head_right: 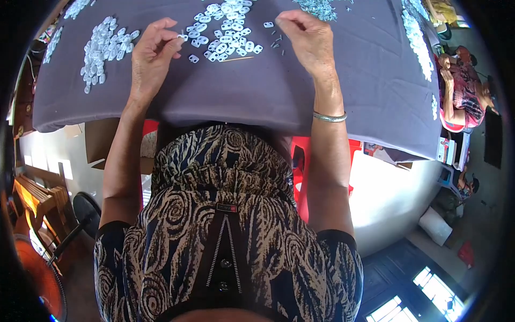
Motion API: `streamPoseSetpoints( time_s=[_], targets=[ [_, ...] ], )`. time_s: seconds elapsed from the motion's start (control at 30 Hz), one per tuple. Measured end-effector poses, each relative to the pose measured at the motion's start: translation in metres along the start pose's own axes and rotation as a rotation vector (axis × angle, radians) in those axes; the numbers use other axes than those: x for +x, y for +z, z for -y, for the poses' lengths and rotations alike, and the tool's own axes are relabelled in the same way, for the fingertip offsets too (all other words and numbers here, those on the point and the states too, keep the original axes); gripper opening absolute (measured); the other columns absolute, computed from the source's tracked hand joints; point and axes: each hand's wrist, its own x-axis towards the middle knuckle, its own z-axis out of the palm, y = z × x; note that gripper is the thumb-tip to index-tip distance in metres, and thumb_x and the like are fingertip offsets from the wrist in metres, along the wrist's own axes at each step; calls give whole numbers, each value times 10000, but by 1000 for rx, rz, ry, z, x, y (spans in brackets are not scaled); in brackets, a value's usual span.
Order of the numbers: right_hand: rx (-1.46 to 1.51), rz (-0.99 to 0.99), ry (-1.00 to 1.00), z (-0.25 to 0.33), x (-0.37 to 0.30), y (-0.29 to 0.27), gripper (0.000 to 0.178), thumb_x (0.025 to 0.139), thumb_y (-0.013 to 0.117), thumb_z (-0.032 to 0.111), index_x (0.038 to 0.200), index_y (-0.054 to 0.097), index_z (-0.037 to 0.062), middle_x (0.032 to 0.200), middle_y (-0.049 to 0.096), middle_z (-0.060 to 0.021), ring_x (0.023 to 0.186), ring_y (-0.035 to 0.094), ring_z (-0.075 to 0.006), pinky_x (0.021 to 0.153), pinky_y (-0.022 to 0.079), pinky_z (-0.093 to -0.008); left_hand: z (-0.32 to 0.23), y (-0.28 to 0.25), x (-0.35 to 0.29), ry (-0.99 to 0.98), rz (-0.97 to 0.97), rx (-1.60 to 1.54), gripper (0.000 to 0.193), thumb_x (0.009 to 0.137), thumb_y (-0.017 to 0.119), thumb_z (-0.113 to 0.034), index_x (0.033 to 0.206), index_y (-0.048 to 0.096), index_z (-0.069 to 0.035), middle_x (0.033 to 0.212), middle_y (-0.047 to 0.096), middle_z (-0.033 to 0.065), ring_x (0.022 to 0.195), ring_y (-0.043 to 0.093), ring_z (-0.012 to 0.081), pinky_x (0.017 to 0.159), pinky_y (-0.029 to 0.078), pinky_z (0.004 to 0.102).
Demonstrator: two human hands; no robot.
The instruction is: The person assembles plastic cord locks by hand, picking up the pieces from the table and fitting them together.
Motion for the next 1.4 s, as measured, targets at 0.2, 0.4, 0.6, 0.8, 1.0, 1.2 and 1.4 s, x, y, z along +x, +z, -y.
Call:
streamPoseSetpoints(
  time_s=[0.2,0.4,0.6,0.8,1.0,1.2,1.4],
  targets=[
    [-369,228,-202,7,-8,10,85,812,675,95,882,663,48,732,567,22,645,504,-55,578,405,-210,3,-2,-1,-26,-9,22,299,862,598,14,1149,540,-46,826,590,6,740,541,62,624,478,203],
    [-580,287,-320,11,-14,22,113,776,684,108,835,626,31,735,580,-54,649,573,-175,609,458,-297,2,12,-5,25,-11,-60,261,839,620,13,1088,559,-37,809,597,-20,675,526,41,572,478,196],
    [-587,327,-248,22,-20,34,109,755,656,122,792,597,38,735,578,-79,720,588,-274,623,466,-391,-7,22,-13,-9,50,-98,278,836,619,24,1096,558,-52,769,559,-25,629,504,42,566,441,188],
    [-569,318,-355,21,-22,38,105,765,616,68,846,562,29,740,577,-100,700,586,-299,620,465,-407,-17,30,-18,-62,114,-128,275,838,610,4,1101,553,-50,762,566,-17,627,508,50,571,454,201],
    [-211,298,-180,27,-21,40,92,865,573,47,954,579,28,769,567,-13,692,543,-90,629,461,-256,-19,34,-22,-108,189,-137,298,836,599,4,1121,529,-50,754,568,-2,640,518,63,592,459,218],
    [149,396,-3,38,-25,46,92,913,556,62,978,608,24,824,567,36,731,500,-51,670,444,-210,-22,38,-25,-91,224,-130,311,835,588,9,1131,518,-55,750,566,16,666,530,76,630,460,237],
    [196,387,98,40,-27,48,92,904,575,63,969,617,14,813,577,13,700,513,-66,655,458,-208,-23,37,-26,-61,267,-50,387,862,581,26,1223,471,-59,791,553,-15,695,515,39,602,475,195]
  ],
)
